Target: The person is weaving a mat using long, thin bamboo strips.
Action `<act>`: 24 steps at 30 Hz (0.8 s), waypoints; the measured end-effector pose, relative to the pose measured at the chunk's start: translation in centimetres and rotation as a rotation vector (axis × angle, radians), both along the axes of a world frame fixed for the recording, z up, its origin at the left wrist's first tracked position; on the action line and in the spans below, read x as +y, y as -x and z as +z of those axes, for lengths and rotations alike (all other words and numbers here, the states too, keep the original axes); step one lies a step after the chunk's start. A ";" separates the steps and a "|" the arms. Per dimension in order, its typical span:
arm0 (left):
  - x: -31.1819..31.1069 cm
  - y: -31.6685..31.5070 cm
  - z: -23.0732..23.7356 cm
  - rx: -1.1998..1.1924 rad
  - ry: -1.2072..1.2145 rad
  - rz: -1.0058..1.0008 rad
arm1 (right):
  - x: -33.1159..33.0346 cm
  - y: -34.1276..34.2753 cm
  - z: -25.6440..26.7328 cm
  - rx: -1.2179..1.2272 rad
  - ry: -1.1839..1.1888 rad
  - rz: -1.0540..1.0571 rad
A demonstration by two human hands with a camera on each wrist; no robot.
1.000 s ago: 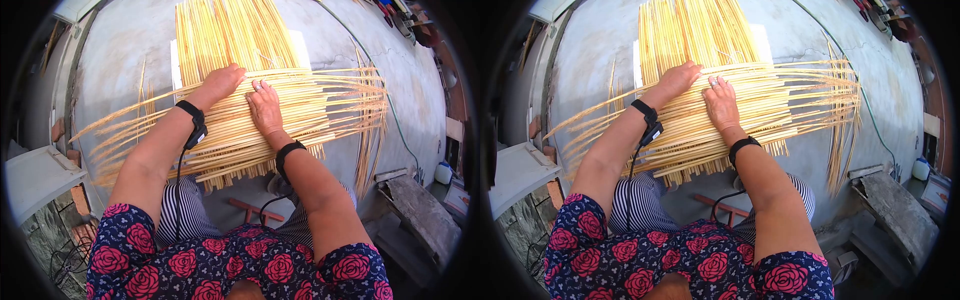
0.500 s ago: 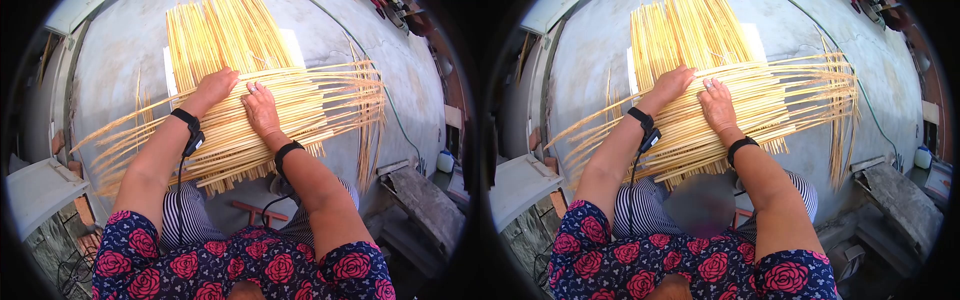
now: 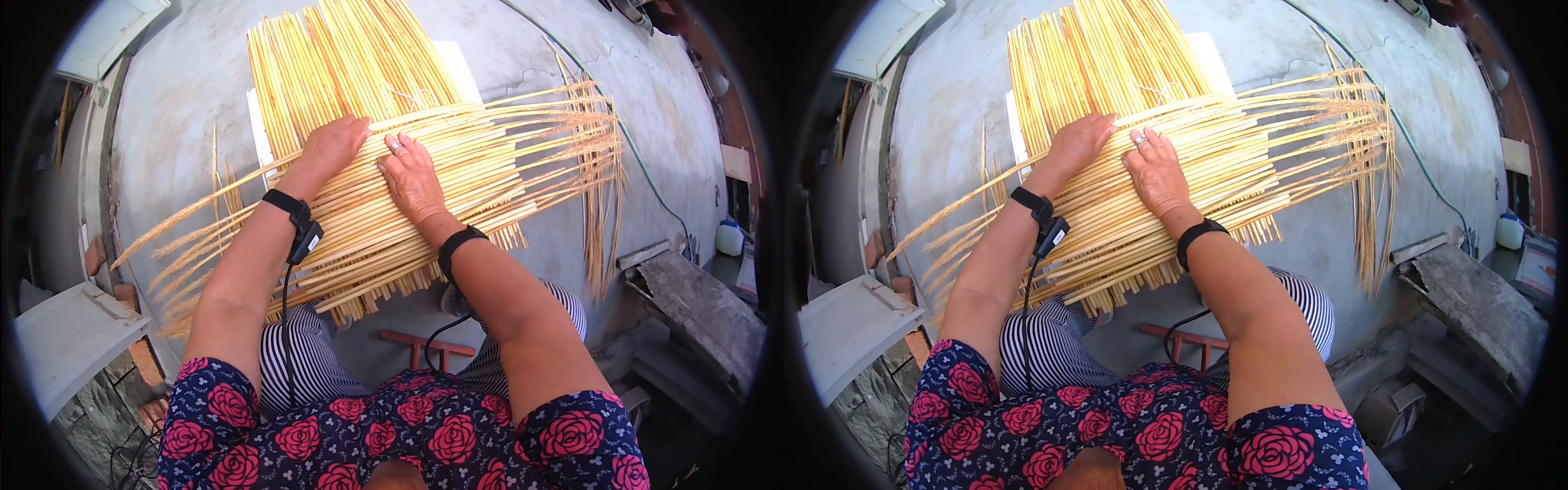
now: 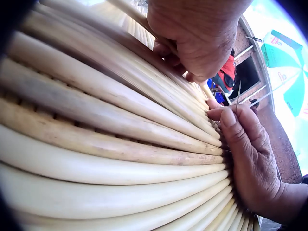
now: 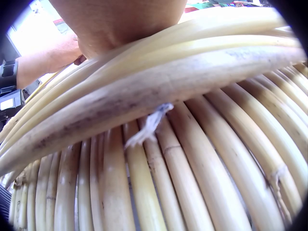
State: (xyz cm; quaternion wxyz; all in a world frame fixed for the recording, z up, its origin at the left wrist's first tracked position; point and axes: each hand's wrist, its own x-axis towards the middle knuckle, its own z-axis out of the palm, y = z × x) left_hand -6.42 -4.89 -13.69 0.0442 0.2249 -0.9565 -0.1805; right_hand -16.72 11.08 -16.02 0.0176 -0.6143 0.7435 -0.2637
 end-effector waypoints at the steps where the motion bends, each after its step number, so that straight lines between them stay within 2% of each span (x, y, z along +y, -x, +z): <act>1: 0.0 0.0 -0.1 0.009 0.005 0.000 | 0.0 0.0 0.1 0.005 0.001 0.001; 9: 0.3 0.0 -0.2 -0.002 0.054 0.019 | 0.1 0.0 0.0 0.004 0.018 0.004; 24: 0.7 -0.5 -2.0 0.201 0.266 0.020 | -0.1 -0.1 0.1 -0.011 0.026 -0.010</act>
